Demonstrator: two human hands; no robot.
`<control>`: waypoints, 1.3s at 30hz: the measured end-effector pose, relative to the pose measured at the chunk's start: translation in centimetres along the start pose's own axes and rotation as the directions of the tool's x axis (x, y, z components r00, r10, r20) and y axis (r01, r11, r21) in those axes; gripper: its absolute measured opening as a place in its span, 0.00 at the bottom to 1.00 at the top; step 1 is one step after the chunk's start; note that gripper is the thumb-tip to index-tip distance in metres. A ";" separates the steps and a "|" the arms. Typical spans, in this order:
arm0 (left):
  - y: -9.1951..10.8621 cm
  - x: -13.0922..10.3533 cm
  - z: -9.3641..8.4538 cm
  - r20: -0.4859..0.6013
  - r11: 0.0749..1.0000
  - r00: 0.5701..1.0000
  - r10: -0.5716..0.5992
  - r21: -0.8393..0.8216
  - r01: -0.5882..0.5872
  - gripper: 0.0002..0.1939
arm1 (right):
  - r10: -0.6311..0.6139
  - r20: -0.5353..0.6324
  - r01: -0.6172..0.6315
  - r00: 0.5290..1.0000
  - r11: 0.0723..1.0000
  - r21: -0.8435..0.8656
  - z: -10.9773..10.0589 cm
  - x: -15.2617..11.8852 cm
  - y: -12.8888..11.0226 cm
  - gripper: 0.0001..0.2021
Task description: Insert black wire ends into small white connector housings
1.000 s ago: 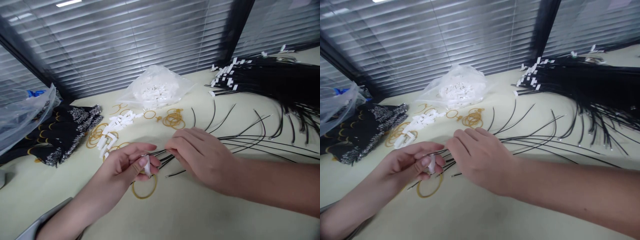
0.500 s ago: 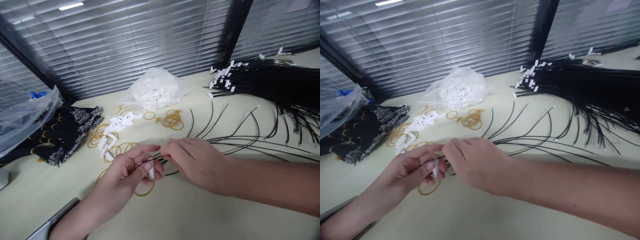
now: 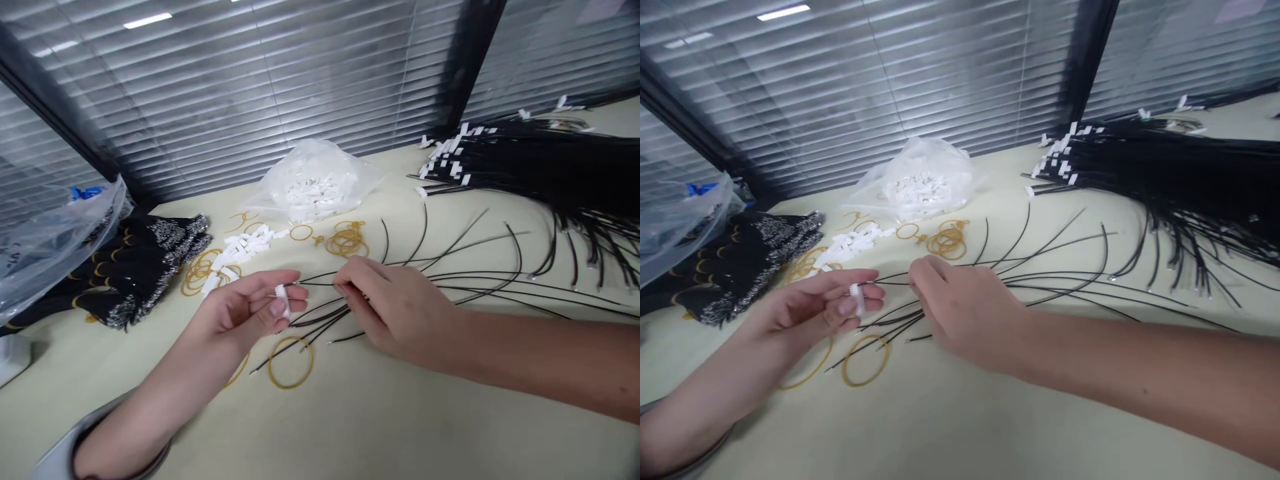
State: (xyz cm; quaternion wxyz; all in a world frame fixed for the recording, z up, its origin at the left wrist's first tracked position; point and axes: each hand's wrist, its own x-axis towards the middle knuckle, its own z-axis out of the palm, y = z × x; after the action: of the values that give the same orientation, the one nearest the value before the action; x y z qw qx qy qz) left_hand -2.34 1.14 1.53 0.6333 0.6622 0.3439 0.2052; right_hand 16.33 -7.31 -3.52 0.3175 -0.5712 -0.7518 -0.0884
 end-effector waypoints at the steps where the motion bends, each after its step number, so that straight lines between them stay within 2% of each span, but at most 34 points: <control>1: 0.1 0.0 0.0 -0.001 1.000 1.000 0.000 0.006 0.000 0.10 | -0.010 0.007 0.010 1.000 1.000 -0.003 0.0 0.0 0.0 0.07; 5: 0.4 0.0 0.1 0.034 1.000 0.999 0.008 0.015 -0.008 0.09 | -0.026 0.009 0.026 1.000 0.999 -0.041 -0.1 0.1 -0.1 0.07; 10: 0.5 -0.1 0.3 0.024 0.999 1.000 0.005 0.032 -0.006 0.09 | -0.091 0.010 0.091 0.996 0.994 -0.065 -0.2 0.1 -0.3 0.08; 18: 0.1 0.0 0.1 0.044 1.000 0.999 0.000 0.031 -0.001 0.10 | -0.132 -0.052 0.129 0.990 0.990 -0.051 -0.4 -0.1 -0.5 0.08; 28: 0.1 -0.2 0.0 0.063 1.000 0.998 -0.010 0.023 0.009 0.10 | -0.105 -0.047 0.103 0.993 0.994 -0.043 -0.1 -0.2 -0.5 0.07; 39: 0.2 0.1 0.0 0.060 0.999 0.997 -0.047 -0.001 0.048 0.11 | -0.141 -0.094 0.135 0.986 0.988 -0.075 0.0 -0.3 -0.1 0.07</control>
State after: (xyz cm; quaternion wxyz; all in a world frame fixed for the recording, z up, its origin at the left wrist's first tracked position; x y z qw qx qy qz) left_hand -2.24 1.25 1.72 0.6490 0.6589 0.3401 0.1705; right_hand 16.25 -7.62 -3.70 0.3277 -0.5231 -0.7695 -0.1639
